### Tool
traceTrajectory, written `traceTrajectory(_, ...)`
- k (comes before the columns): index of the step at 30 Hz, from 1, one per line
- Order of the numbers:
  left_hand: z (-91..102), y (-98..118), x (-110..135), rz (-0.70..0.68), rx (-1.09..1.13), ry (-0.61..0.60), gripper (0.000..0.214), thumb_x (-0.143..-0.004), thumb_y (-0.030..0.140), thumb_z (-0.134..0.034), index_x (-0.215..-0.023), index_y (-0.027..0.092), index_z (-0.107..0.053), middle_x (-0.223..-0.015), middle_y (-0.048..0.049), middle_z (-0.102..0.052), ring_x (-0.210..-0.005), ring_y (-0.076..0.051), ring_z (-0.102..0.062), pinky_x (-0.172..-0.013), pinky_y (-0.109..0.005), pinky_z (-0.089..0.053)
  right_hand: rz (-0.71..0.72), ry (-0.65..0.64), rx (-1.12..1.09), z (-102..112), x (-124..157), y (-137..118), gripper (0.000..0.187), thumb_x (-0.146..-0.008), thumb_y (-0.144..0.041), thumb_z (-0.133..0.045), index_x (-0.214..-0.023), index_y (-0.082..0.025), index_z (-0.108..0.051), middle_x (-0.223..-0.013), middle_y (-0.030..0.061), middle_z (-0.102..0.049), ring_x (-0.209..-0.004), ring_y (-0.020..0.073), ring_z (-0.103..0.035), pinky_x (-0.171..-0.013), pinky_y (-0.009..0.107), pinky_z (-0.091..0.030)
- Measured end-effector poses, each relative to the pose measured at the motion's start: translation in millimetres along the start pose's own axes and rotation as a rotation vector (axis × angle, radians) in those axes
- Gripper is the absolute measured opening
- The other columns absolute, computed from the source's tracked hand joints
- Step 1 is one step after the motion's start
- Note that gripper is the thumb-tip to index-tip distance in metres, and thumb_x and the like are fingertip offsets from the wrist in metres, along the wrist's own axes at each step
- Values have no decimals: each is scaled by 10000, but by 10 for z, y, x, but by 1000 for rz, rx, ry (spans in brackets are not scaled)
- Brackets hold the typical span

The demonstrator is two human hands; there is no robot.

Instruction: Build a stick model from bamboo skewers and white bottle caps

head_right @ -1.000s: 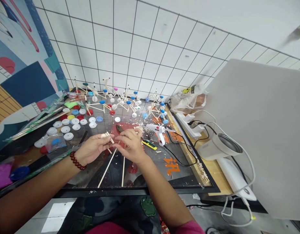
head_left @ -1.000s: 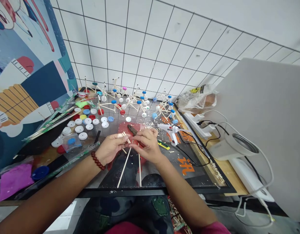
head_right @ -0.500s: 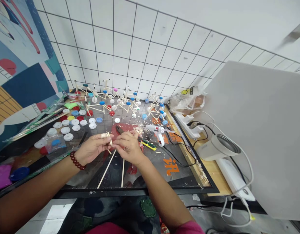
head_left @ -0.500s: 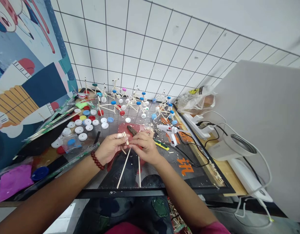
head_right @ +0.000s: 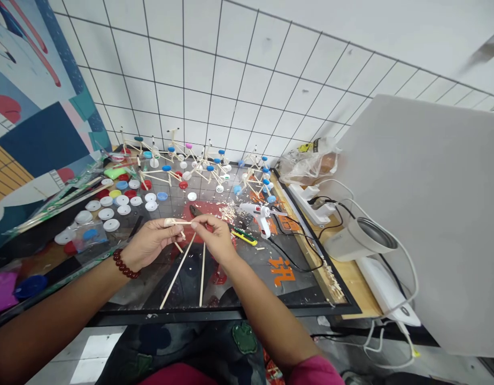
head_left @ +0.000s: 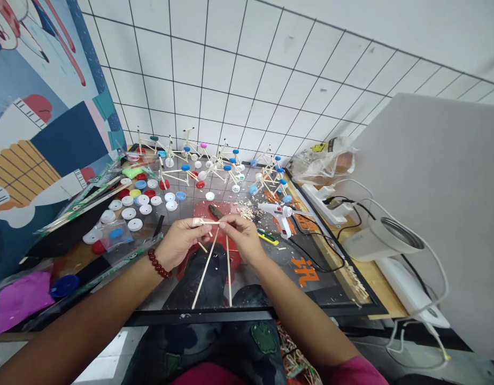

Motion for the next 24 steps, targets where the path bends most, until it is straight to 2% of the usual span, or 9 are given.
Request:
traceTrajectory(3,15,-28,-6,4,-56,27,380,-550,360,-883,-839,136,-779,-672,-15,-673,-595,-98,-581,-621,-234,-487,71,55,-64,151,-41,-92,114,-813,-293,-631,-730,-215,-636,-715,-2,-629,-692,153,-581,-687,291,-472)
traceTrajectory(6,1,-63,1,25,-128,14,417,-567,404,-868,-870,131,-780,-694,-27,-686,-592,-99,-578,-601,-230,-477,196,-165,133,195,-44,-235,110,-765,-205,-619,-658,-199,-597,-676,-2,-608,-645,139,-558,-644,274,-445)
traceTrajectory(9,-48,-81,22,60,-203,-73,366,-593,432,-850,-752,112,-771,-667,-45,-686,-627,-113,-599,-629,-232,-490,243,-333,310,125,-3,-290,76,-740,-157,-613,-671,-188,-606,-663,-3,-616,-611,127,-549,-631,264,-440)
traceTrajectory(11,-62,-85,34,105,-246,-104,372,-594,448,-847,-717,108,-761,-697,-65,-705,-657,-130,-629,-650,-244,-509,245,-320,357,75,14,-278,61,-768,-170,-617,-711,-183,-635,-664,-1,-623,-604,122,-549,-625,258,-442)
traceTrajectory(15,-36,-96,48,208,-302,-150,435,-600,485,-837,-801,106,-765,-805,-111,-745,-705,-170,-685,-665,-271,-544,235,-296,375,27,13,-202,119,-865,-262,-623,-824,-184,-702,-723,24,-660,-644,131,-584,-626,262,-453)
traceTrajectory(18,-16,-104,52,233,-300,-188,426,-636,469,-826,-832,98,-751,-805,-126,-751,-717,-182,-703,-674,-275,-558,268,-299,368,34,6,-174,166,-912,-309,-596,-889,-203,-721,-765,37,-679,-698,150,-617,-686,291,-483)
traceTrajectory(20,-5,-101,50,238,-259,-168,370,-679,427,-812,-825,96,-738,-792,-122,-751,-708,-175,-706,-671,-265,-563,295,-273,385,49,7,-177,186,-911,-337,-603,-1014,-221,-706,-851,51,-688,-773,170,-633,-746,320,-502)
traceTrajectory(21,-1,-97,47,242,-222,-141,328,-698,394,-807,-819,99,-731,-790,-117,-752,-702,-169,-706,-671,-260,-565,311,-266,401,53,11,-183,260,-886,-363,-638,-1106,-230,-676,-930,64,-685,-840,187,-636,-791,342,-506)
traceTrajectory(24,2,-81,42,262,-103,-49,219,-719,279,-805,-821,106,-716,-793,-109,-756,-707,-172,-713,-684,-268,-576,363,-301,479,39,35,-193,665,-749,-452,-771,-1332,-247,-525,-1195,111,-608,-1095,257,-577,-956,432,-460)
Point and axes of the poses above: each hand's wrist, its own x-axis away from the middle knuckle, its own z-axis out of the back of the hand, y = z × x, the point moved 3 cm from there along -x, towards the middle knuckle
